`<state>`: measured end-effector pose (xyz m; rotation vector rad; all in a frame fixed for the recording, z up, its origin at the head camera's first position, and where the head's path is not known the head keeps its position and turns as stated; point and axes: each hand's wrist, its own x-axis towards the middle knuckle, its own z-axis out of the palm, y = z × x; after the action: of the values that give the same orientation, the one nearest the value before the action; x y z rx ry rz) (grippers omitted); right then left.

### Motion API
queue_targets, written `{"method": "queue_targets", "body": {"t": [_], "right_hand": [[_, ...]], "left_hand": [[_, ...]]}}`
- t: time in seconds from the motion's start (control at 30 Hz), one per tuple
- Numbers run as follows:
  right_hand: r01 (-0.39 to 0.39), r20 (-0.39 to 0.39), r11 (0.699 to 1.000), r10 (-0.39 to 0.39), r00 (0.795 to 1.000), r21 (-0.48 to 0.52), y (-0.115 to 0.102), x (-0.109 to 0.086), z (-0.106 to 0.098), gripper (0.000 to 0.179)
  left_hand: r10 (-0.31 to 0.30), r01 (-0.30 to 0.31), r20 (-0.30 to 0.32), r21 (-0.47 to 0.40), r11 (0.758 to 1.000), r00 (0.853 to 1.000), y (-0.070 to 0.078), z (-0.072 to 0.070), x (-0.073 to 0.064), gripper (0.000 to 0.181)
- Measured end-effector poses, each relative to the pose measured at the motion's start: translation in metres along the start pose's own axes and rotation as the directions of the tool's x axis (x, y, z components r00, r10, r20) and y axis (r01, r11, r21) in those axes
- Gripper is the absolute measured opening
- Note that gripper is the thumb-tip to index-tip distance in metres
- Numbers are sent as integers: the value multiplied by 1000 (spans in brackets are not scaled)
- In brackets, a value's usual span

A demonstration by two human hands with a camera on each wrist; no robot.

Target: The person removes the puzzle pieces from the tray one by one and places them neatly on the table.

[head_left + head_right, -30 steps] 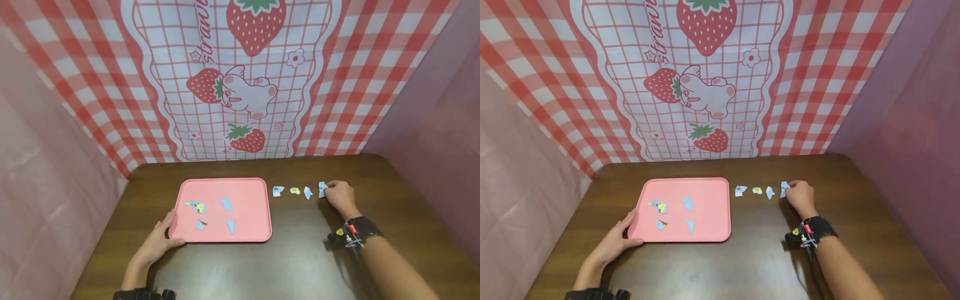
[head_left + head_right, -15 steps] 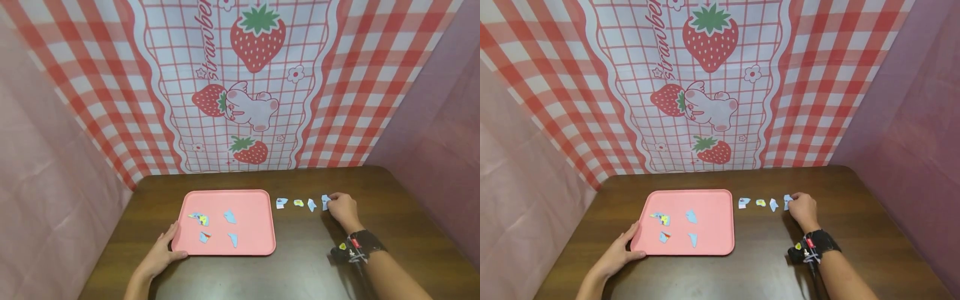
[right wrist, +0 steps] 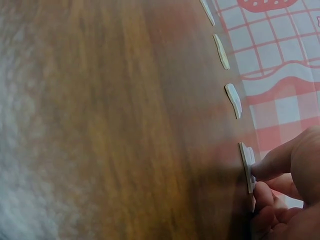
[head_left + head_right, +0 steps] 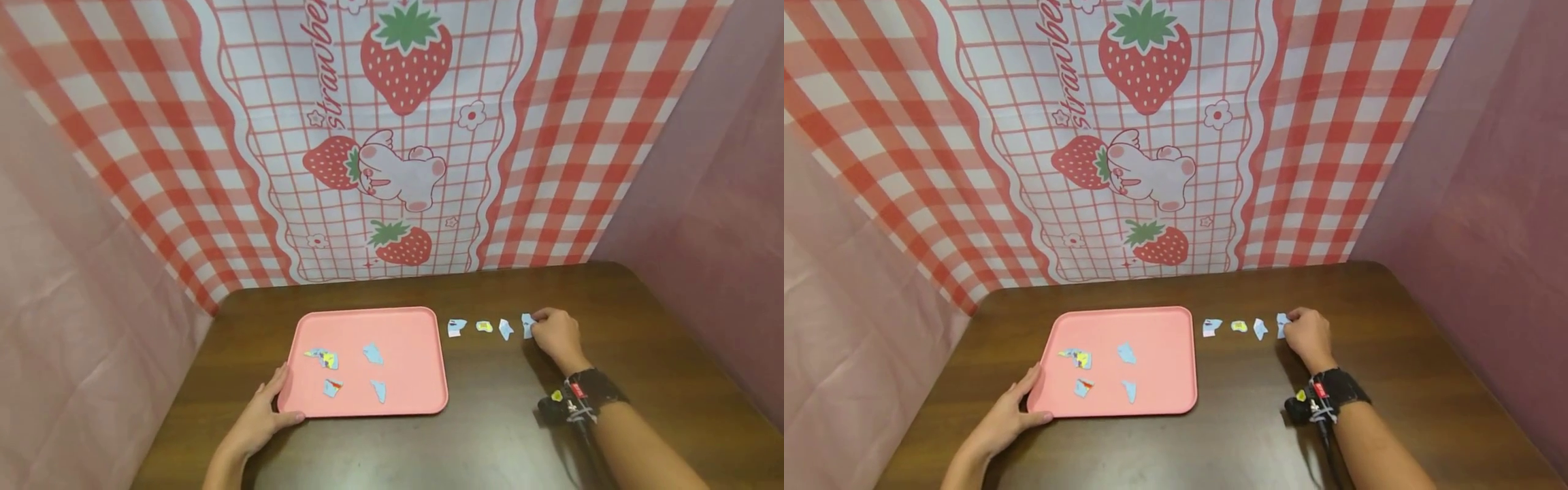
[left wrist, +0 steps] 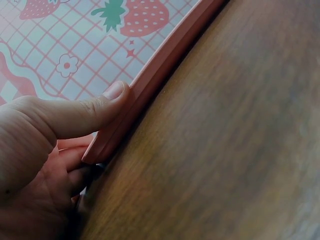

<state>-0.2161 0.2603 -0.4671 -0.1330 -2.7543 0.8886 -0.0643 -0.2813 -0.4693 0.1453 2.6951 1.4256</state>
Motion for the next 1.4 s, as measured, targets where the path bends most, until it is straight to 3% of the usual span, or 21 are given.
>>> {"method": "queue_targets", "body": {"t": [0.27, 0.5, 0.73, 0.93, 1.03, 1.13, 1.4], "right_hand": [[-69, 23, 997, 68, 997, 25, 1, -1, -13, 25], [-96, 143, 995, 89, 986, 41, -10, 15, -23, 41], [-121, 288, 992, 109, 952, 25, -31, 24, -25, 61], [-199, 376, 980, 175, 910, 25, -58, 27, -25, 83], [-224, 375, 975, 204, 904, 10, -73, 30, -30, 93], [-228, 350, 974, 218, 911, -13, -86, 32, -32, 98], [-213, 370, 974, 227, 901, -79, -100, 29, -22, 101]], "left_hand": [[29, -28, 55, -7, 1000, 998, 4, -8, 15, 98], [39, -40, 72, 8, 999, 997, 5, -18, 30, 98], [50, -54, 65, 55, 997, 997, 1, -30, 23, 100], [-10, 8, 62, 42, 999, 998, 7, -43, 9, 99], [9, -11, 52, 47, 999, 999, 11, -50, 9, 98], [32, -34, 44, 59, 998, 999, 15, -57, 9, 96], [-22, 19, 26, 101, 995, 999, 16, -65, -13, 97]]}}
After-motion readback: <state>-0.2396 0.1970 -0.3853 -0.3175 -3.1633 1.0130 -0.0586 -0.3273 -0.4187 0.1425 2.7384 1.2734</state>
